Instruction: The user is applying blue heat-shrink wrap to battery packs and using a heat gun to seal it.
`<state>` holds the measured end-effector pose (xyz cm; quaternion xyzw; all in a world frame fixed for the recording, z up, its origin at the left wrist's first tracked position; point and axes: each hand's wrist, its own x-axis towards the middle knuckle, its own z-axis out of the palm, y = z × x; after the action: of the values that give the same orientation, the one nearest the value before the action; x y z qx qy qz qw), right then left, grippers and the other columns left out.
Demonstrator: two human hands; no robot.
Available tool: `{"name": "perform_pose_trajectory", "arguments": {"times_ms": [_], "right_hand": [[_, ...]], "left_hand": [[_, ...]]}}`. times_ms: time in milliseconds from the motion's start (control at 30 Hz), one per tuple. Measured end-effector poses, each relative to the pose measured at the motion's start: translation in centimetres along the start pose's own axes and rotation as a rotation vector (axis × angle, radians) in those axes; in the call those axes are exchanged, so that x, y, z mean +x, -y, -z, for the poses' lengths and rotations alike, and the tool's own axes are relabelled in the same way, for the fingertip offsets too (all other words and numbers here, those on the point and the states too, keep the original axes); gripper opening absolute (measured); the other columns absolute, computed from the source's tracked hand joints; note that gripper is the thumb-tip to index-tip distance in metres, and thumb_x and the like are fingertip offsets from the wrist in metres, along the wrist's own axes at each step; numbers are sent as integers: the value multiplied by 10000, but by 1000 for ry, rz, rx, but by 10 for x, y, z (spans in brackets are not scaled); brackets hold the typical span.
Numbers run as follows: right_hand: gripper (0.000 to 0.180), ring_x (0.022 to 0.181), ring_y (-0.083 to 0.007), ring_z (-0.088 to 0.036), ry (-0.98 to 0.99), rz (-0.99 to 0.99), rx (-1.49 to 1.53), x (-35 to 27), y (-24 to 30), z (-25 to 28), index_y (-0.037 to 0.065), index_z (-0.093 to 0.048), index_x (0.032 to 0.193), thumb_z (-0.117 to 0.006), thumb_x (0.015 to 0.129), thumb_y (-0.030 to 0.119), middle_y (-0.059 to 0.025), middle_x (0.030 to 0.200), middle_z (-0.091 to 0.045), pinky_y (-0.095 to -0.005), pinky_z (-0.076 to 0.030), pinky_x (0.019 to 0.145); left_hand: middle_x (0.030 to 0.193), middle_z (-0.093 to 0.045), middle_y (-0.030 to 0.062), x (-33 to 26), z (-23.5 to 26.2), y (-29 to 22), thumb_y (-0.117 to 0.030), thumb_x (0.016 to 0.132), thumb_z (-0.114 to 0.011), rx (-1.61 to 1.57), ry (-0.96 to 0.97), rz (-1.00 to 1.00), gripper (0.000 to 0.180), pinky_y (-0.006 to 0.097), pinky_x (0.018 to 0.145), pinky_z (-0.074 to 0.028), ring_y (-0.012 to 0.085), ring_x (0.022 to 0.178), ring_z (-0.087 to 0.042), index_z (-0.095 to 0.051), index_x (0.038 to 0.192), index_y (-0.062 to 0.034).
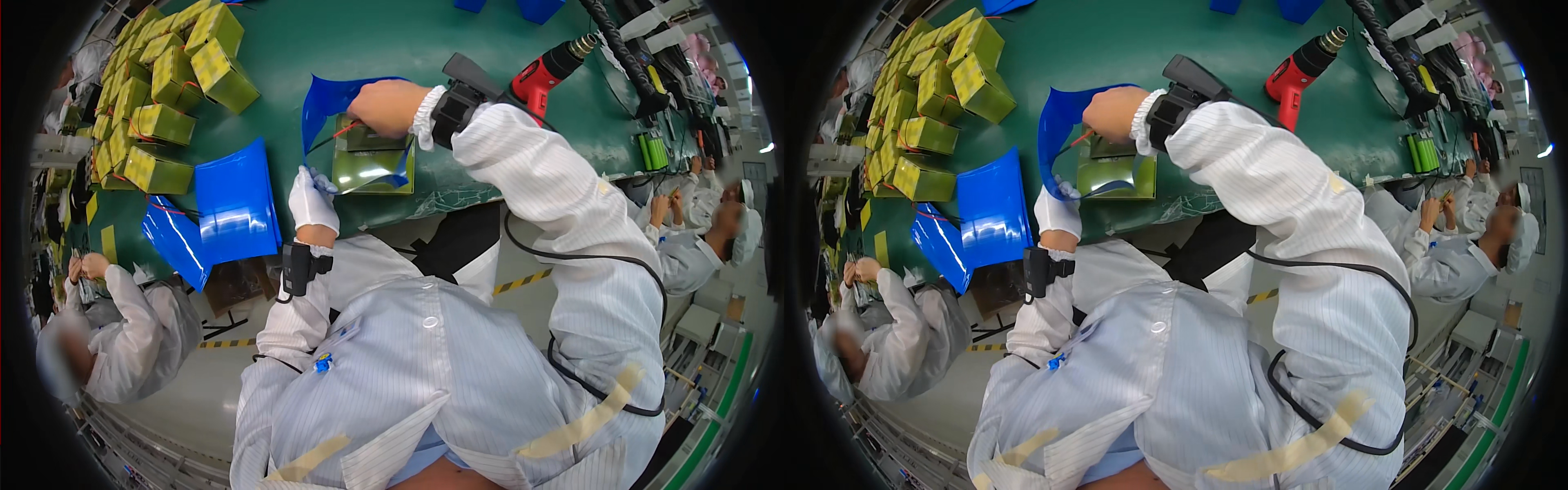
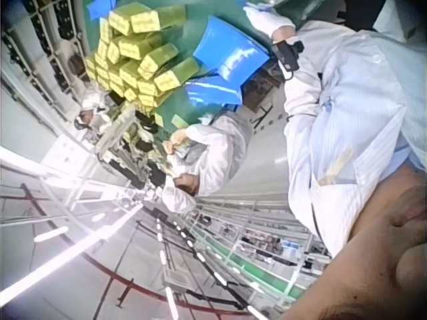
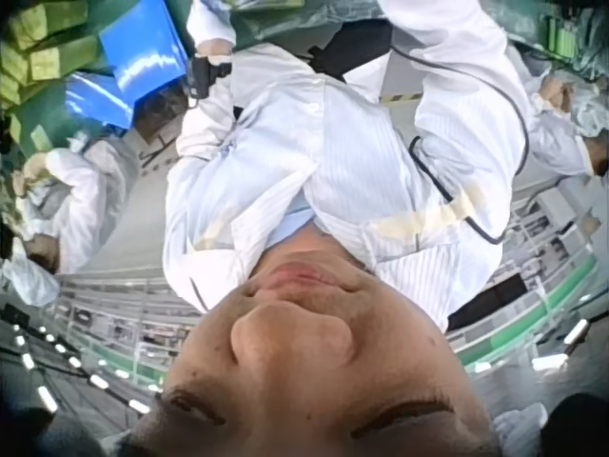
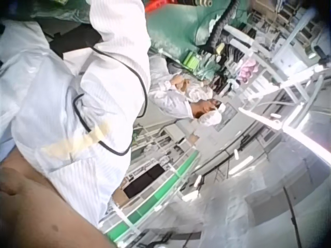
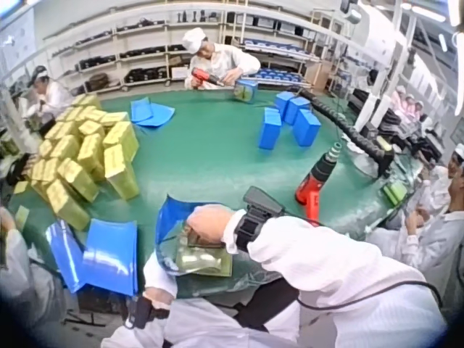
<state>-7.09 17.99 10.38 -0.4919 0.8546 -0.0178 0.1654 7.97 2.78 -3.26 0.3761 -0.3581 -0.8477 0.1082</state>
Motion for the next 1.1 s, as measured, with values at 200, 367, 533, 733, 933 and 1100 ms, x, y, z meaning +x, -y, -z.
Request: {"name": "perform_pose_trajectory", "arguments": {"times_ms": [200,367,533,733,933,1100], "right_hand": [[211,902,-366,-690,48,-20,-118,21,-37,11,63,-727,1008,-647,812,65,-156,940,-720,-452,-560,785],[203,908,-364,-692,100,-40,-115,18,-42,8,54,-735,1008,-632,833,71,-158,949,-726,-444,-561,791],[216,910,-358,-695,197,-53,-151,37,-33,10,35,-740,1022,-636,853,119,-170,956,-729,-445,-560,793],[234,870,-361,-692,367,-41,-147,31,-33,17,28,-743,1020,-661,868,185,-164,933,-733,-447,-555,771],[229,816,-355,-676,353,17,-199,30,-39,18,77,-747,975,-672,793,194,-156,874,-721,-453,-540,730],[259,841,-338,-680,383,53,-176,21,-49,17,100,-742,1022,-670,799,210,-138,898,-725,-447,-533,732]], "left_hand": [[662,-470,-13,-3,-3,-11,-246,1051,-523,-81,-162,219,242,232,503,-363,84,549,-450,-592,925,-51],[699,-535,-10,-6,3,-9,-180,1003,-558,111,-28,181,166,209,484,-350,71,547,-487,-618,892,-72],[748,-594,5,50,23,-10,-202,979,-577,169,-20,149,133,258,518,-401,97,570,-527,-647,917,-107],[736,-580,1,24,12,-9,-204,979,-578,271,-64,208,148,259,516,-380,100,570,-515,-660,953,-84],[638,-459,-25,-4,8,-3,-171,1017,-497,354,-35,95,166,253,477,-341,89,513,-422,-615,1032,-56],[629,-452,-26,-9,2,0,-199,1028,-563,208,-102,82,167,256,453,-358,92,501,-438,-572,1087,-44]]}}
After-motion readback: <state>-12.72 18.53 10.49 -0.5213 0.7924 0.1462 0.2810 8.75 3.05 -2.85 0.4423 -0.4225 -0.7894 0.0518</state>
